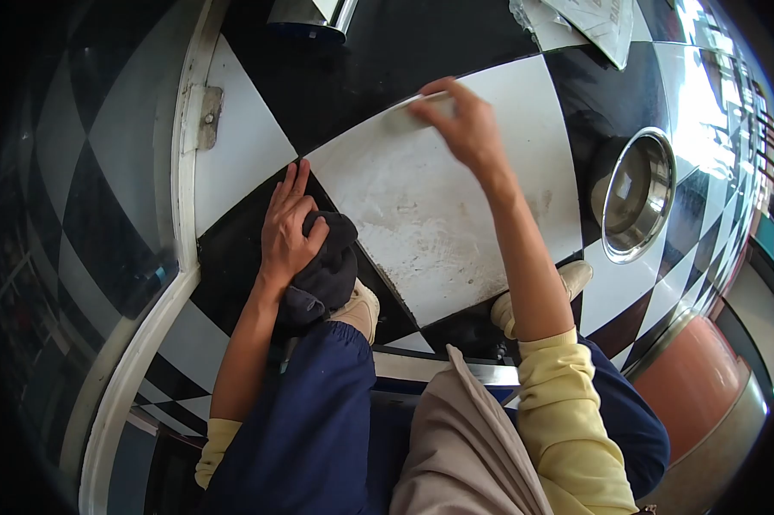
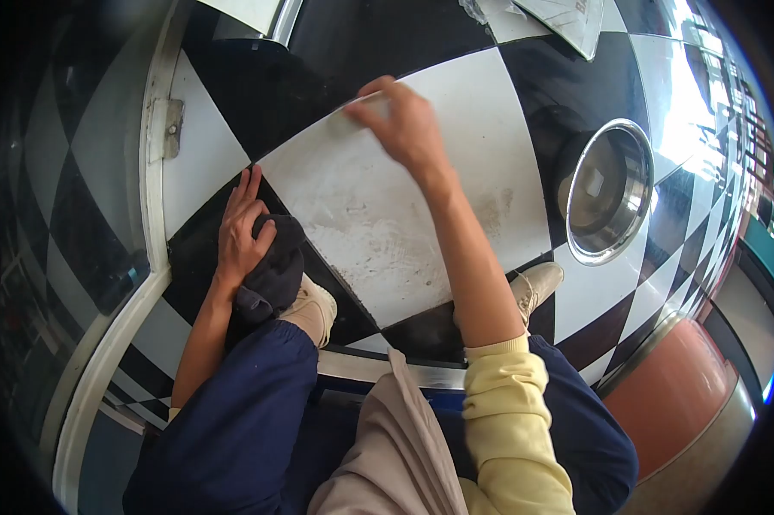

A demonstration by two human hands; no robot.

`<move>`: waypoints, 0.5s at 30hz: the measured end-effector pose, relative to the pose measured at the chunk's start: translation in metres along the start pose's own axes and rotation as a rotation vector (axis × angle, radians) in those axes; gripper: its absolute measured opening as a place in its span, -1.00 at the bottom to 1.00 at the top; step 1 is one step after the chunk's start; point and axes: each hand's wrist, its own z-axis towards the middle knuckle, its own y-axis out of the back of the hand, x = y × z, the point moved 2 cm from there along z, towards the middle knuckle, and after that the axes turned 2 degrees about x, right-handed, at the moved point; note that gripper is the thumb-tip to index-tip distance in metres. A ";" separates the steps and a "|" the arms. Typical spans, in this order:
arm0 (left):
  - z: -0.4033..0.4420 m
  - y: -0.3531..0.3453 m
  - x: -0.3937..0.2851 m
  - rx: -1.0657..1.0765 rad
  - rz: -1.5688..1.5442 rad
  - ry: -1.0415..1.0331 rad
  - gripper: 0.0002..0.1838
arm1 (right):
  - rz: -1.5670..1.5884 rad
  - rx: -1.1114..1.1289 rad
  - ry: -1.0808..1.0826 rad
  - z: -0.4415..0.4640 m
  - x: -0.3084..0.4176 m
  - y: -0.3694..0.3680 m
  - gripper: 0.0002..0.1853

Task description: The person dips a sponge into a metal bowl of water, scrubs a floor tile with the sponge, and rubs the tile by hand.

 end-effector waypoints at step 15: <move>0.003 -0.002 0.001 -0.033 0.006 -0.008 -0.85 | -0.050 0.158 0.125 -0.022 0.026 -0.032 -0.61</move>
